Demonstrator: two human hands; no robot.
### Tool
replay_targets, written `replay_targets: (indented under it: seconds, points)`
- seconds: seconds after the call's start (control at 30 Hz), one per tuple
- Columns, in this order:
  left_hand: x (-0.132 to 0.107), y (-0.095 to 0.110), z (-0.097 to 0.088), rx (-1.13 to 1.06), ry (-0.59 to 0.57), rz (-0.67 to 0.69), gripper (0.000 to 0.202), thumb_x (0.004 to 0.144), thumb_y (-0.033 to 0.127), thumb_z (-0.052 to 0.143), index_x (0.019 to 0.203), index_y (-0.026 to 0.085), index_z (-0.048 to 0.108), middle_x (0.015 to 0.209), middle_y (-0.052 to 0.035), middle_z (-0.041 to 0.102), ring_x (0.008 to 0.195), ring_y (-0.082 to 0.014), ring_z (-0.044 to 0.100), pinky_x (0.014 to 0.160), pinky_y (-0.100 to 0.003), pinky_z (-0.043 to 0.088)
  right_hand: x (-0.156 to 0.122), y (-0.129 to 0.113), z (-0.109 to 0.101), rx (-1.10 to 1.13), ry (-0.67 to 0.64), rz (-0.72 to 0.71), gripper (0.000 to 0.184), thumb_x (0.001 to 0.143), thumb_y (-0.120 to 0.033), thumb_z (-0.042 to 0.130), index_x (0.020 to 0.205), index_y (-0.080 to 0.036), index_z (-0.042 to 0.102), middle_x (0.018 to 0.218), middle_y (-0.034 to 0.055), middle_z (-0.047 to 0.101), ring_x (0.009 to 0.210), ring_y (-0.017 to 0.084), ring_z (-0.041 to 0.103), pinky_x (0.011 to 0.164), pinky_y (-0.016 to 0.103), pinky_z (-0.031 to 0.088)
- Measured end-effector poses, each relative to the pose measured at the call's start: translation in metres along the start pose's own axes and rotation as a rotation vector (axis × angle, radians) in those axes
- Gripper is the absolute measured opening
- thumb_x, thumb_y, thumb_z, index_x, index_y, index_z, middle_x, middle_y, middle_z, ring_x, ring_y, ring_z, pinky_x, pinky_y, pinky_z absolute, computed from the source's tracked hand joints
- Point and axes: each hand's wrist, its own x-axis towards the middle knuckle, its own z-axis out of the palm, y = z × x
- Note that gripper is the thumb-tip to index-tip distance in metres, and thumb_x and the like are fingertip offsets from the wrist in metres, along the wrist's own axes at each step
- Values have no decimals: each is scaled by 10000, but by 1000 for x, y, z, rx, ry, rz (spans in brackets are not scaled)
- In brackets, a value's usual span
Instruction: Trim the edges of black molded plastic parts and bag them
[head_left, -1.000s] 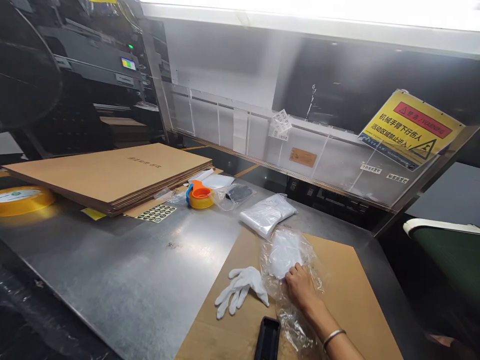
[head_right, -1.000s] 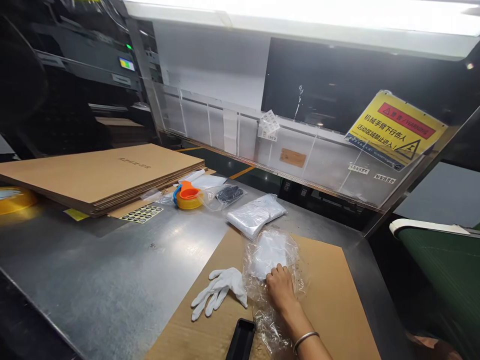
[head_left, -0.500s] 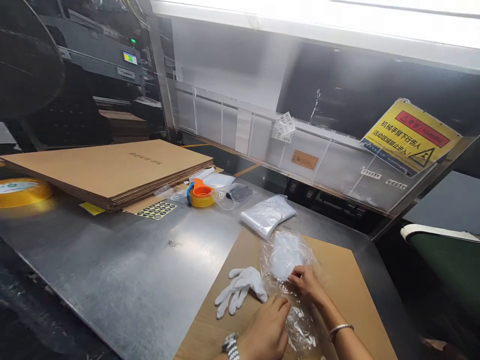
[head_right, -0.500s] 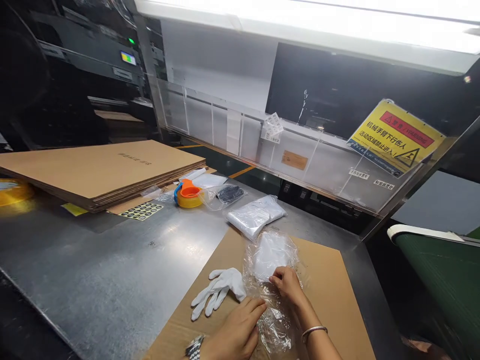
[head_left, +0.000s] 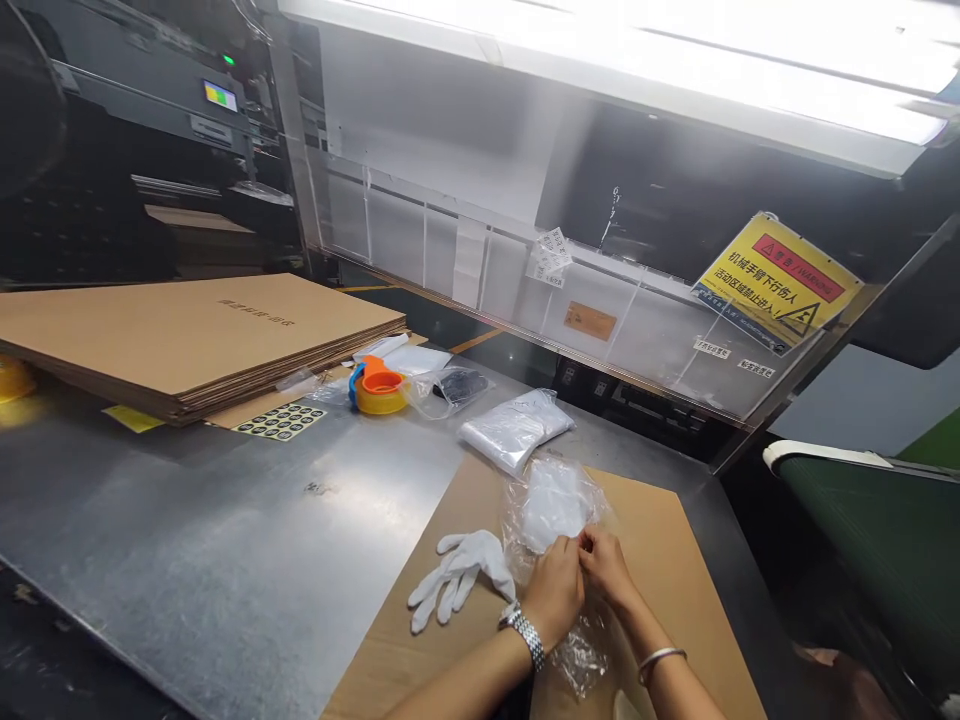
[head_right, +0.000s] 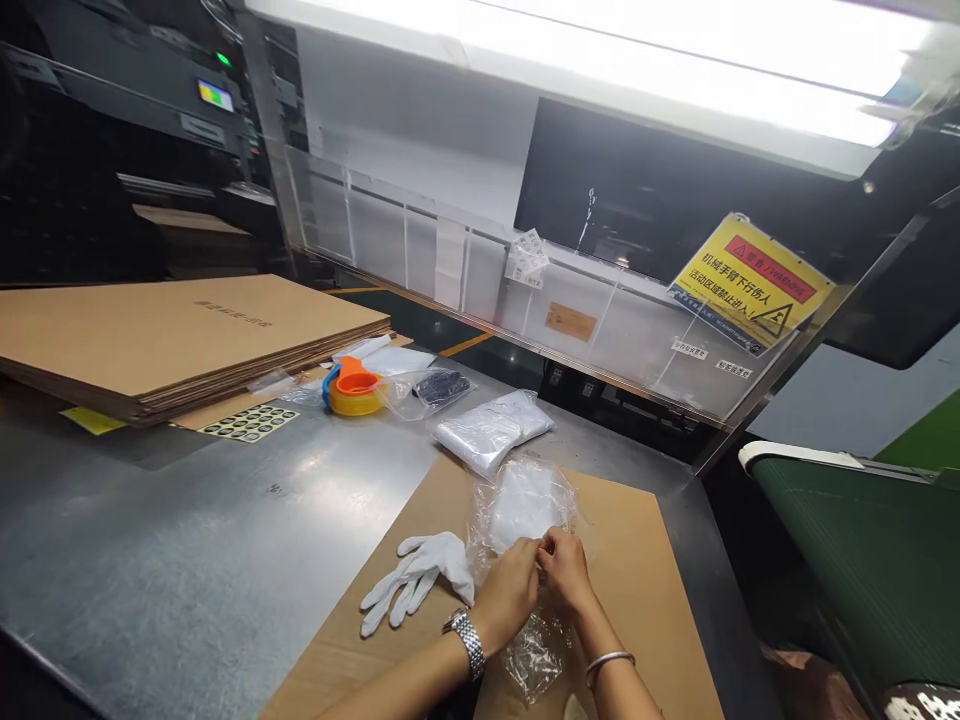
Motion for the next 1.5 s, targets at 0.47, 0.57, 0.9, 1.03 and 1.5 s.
replay_targets:
  seconds: [0.47, 0.57, 0.9, 1.03, 1.5]
  points:
    - [17, 4, 13, 193, 9, 130, 411, 772, 36, 465, 1177, 101, 492, 1345, -172, 435, 1071, -287, 501, 805, -401, 492, -2, 5, -35, 530, 174, 205, 235, 893, -341, 535, 804, -127, 572, 746, -17, 593, 610, 86, 560, 575, 240, 480]
    - [9, -1, 8, 114, 78, 198, 322, 774, 46, 419, 1055, 142, 544, 1184, -128, 541, 999, -249, 531, 813, -368, 492, -5, 2, -36, 577, 204, 214, 243, 898, -354, 521, 813, -129, 562, 731, -21, 578, 572, 76, 535, 531, 221, 457]
    - [-1, 3, -16, -138, 388, 195, 308, 888, 221, 389, 1184, 137, 417, 1086, -118, 499, 944, -190, 545, 845, -338, 486, -38, -46, -55, 430, 173, -64, 338, 818, -494, 543, 744, -164, 543, 669, -10, 565, 628, 124, 519, 595, 248, 413]
    - [-9, 6, -27, -101, 344, 323, 293, 764, 149, 548, 1052, 200, 542, 945, -53, 563, 908, -212, 530, 801, -347, 489, -58, -66, -51, 225, 144, -132, 297, 834, -448, 521, 738, -172, 578, 683, 10, 575, 652, 146, 518, 596, 249, 392]
    - [-60, -57, -55, 99, 550, 325, 269, 914, 140, 367, 1070, 151, 586, 807, -49, 477, 721, -166, 494, 631, -290, 466, -166, -97, 45, -483, 90, 79, 329, 856, -459, 458, 761, -188, 617, 619, 98, 657, 578, 262, 636, 505, 290, 399]
